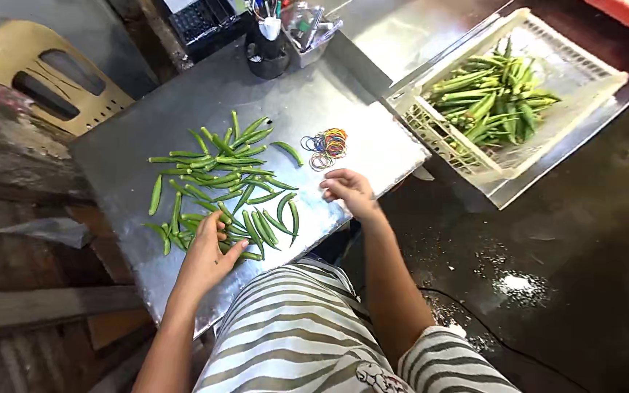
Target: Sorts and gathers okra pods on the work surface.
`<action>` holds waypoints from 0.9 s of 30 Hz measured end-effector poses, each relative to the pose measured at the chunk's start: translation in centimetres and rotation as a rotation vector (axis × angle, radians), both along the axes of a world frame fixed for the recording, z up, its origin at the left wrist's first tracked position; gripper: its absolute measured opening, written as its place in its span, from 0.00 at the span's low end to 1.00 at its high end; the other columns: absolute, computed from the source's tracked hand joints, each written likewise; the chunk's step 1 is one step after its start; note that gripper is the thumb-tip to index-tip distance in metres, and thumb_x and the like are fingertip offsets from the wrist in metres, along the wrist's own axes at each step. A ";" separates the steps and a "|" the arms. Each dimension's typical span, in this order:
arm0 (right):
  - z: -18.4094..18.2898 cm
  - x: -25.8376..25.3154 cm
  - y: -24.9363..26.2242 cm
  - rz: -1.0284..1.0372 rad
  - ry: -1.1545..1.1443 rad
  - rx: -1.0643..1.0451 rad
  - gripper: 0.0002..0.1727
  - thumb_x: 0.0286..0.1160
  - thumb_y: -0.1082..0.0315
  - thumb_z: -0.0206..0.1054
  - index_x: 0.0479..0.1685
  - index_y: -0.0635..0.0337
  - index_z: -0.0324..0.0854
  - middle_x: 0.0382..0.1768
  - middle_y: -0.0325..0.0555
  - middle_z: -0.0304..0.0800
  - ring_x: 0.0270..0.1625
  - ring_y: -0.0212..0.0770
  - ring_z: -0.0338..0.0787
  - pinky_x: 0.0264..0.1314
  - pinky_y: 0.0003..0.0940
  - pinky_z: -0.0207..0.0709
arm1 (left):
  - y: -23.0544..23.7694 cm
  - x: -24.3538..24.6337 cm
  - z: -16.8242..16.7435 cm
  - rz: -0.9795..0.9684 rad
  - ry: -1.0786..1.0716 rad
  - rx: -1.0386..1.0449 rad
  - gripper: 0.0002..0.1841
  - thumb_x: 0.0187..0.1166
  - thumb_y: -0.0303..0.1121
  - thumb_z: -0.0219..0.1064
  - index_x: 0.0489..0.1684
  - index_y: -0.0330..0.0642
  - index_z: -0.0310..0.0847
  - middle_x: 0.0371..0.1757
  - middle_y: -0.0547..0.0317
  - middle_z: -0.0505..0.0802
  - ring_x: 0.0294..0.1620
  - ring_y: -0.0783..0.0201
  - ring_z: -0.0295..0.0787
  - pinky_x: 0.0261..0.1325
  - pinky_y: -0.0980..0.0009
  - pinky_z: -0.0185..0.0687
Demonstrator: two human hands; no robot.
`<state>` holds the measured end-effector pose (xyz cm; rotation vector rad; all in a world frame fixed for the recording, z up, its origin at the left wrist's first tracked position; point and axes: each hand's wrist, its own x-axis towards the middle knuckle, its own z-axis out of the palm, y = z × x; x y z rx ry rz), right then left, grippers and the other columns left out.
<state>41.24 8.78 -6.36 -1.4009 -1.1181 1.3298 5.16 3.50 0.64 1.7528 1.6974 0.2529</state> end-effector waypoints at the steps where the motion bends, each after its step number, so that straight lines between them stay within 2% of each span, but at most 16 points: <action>1: -0.4 -1.5 0.8 0.071 -0.098 -0.013 0.15 0.82 0.67 0.68 0.61 0.65 0.82 0.41 0.49 0.94 0.33 0.40 0.93 0.41 0.40 0.91 | 0.0 -0.2 0.2 -0.005 0.012 -0.010 0.45 0.71 0.57 0.75 0.86 0.42 0.63 0.71 0.47 0.82 0.58 0.57 0.88 0.55 0.59 0.89; 4: -0.7 -4.5 3.2 0.072 -0.501 0.084 0.16 0.77 0.59 0.73 0.57 0.59 0.86 0.41 0.49 0.93 0.33 0.44 0.90 0.39 0.47 0.86 | 0.1 -1.1 0.2 -0.021 0.048 -0.026 0.40 0.73 0.57 0.73 0.83 0.45 0.69 0.71 0.47 0.82 0.60 0.57 0.88 0.55 0.59 0.89; 5: -0.5 -5.2 4.2 0.035 -0.627 0.116 0.18 0.76 0.59 0.74 0.58 0.60 0.85 0.44 0.53 0.91 0.38 0.50 0.89 0.43 0.52 0.84 | 0.2 -1.4 0.0 -0.028 0.055 -0.025 0.39 0.73 0.58 0.72 0.81 0.45 0.71 0.70 0.48 0.83 0.60 0.57 0.88 0.56 0.60 0.89; 6: -0.4 -5.7 5.3 0.012 -0.746 0.114 0.20 0.75 0.58 0.75 0.58 0.62 0.86 0.50 0.59 0.88 0.49 0.57 0.89 0.51 0.58 0.83 | 0.2 -1.5 -0.2 -0.035 0.056 -0.027 0.38 0.74 0.58 0.72 0.79 0.44 0.72 0.70 0.48 0.84 0.60 0.57 0.88 0.57 0.59 0.88; 7: -0.6 -6.2 6.5 0.013 -0.870 0.078 0.22 0.75 0.56 0.74 0.59 0.62 0.86 0.56 0.62 0.85 0.57 0.60 0.87 0.56 0.61 0.83 | 0.3 -1.6 -0.4 -0.044 0.058 -0.035 0.37 0.74 0.58 0.72 0.78 0.44 0.74 0.69 0.48 0.84 0.61 0.57 0.88 0.58 0.60 0.88; 9: -1.9 -6.6 8.3 0.034 -1.098 0.075 0.22 0.76 0.53 0.70 0.55 0.64 0.88 0.60 0.63 0.83 0.64 0.61 0.86 0.60 0.60 0.83 | 0.5 -1.3 -0.7 -0.067 0.050 -0.058 0.36 0.74 0.57 0.72 0.78 0.45 0.74 0.69 0.49 0.83 0.62 0.58 0.87 0.62 0.60 0.86; 11: -3.6 -6.4 8.7 0.008 -1.218 0.214 0.17 0.78 0.57 0.66 0.45 0.63 0.90 0.55 0.61 0.87 0.61 0.60 0.87 0.57 0.58 0.83 | 0.6 -1.0 -0.8 -0.086 0.026 -0.021 0.35 0.74 0.58 0.71 0.76 0.45 0.75 0.68 0.50 0.84 0.63 0.59 0.86 0.64 0.61 0.85; 13: -3.5 -6.5 8.6 -0.031 -1.215 0.274 0.15 0.79 0.58 0.64 0.43 0.60 0.90 0.50 0.57 0.89 0.58 0.58 0.89 0.57 0.56 0.83 | 0.8 -0.8 -0.8 -0.053 -0.006 0.104 0.33 0.74 0.59 0.70 0.72 0.46 0.79 0.63 0.53 0.87 0.60 0.60 0.87 0.62 0.60 0.86; 15: -2.7 -6.9 7.7 0.000 -1.150 0.209 0.16 0.81 0.55 0.65 0.48 0.58 0.91 0.50 0.57 0.89 0.56 0.58 0.90 0.56 0.58 0.84 | 0.5 -0.7 -1.0 0.008 -0.046 0.230 0.28 0.75 0.56 0.70 0.66 0.46 0.83 0.58 0.55 0.89 0.57 0.61 0.88 0.59 0.59 0.87; 17: -2.1 -7.0 6.8 0.028 -1.093 0.152 0.17 0.81 0.54 0.65 0.51 0.57 0.90 0.50 0.56 0.90 0.55 0.58 0.91 0.55 0.59 0.84 | 0.5 -0.8 -1.4 0.029 -0.061 0.269 0.25 0.76 0.53 0.70 0.64 0.47 0.84 0.57 0.56 0.88 0.56 0.62 0.87 0.58 0.58 0.86; 20: -1.5 -6.5 4.9 0.018 -0.953 0.182 0.15 0.82 0.57 0.65 0.48 0.60 0.89 0.44 0.56 0.89 0.48 0.56 0.90 0.49 0.57 0.84 | 0.9 -0.9 -1.6 -0.023 -0.094 0.284 0.19 0.79 0.48 0.70 0.60 0.47 0.87 0.54 0.58 0.90 0.55 0.62 0.88 0.59 0.56 0.88; 22: -1.4 -5.9 3.5 0.002 -0.888 0.194 0.15 0.84 0.57 0.64 0.48 0.60 0.89 0.40 0.54 0.88 0.41 0.52 0.88 0.44 0.53 0.83 | 1.1 -0.4 -1.8 -0.073 -0.122 0.280 0.15 0.81 0.45 0.69 0.57 0.48 0.89 0.51 0.61 0.91 0.53 0.66 0.89 0.58 0.59 0.89; 25: -1.8 -4.4 2.2 0.022 -0.877 0.158 0.14 0.85 0.58 0.64 0.49 0.58 0.90 0.41 0.52 0.89 0.41 0.49 0.89 0.45 0.51 0.83 | 1.8 0.6 -2.2 -0.159 -0.103 0.257 0.11 0.83 0.40 0.67 0.55 0.51 0.90 0.49 0.63 0.91 0.52 0.65 0.89 0.59 0.59 0.87; 27: -1.9 -3.5 1.7 0.041 -0.892 0.121 0.14 0.84 0.58 0.65 0.50 0.58 0.90 0.42 0.52 0.89 0.41 0.50 0.89 0.46 0.52 0.84 | 2.5 1.2 -2.4 -0.222 -0.038 0.168 0.10 0.83 0.35 0.67 0.56 0.53 0.90 0.50 0.61 0.90 0.54 0.62 0.88 0.61 0.56 0.85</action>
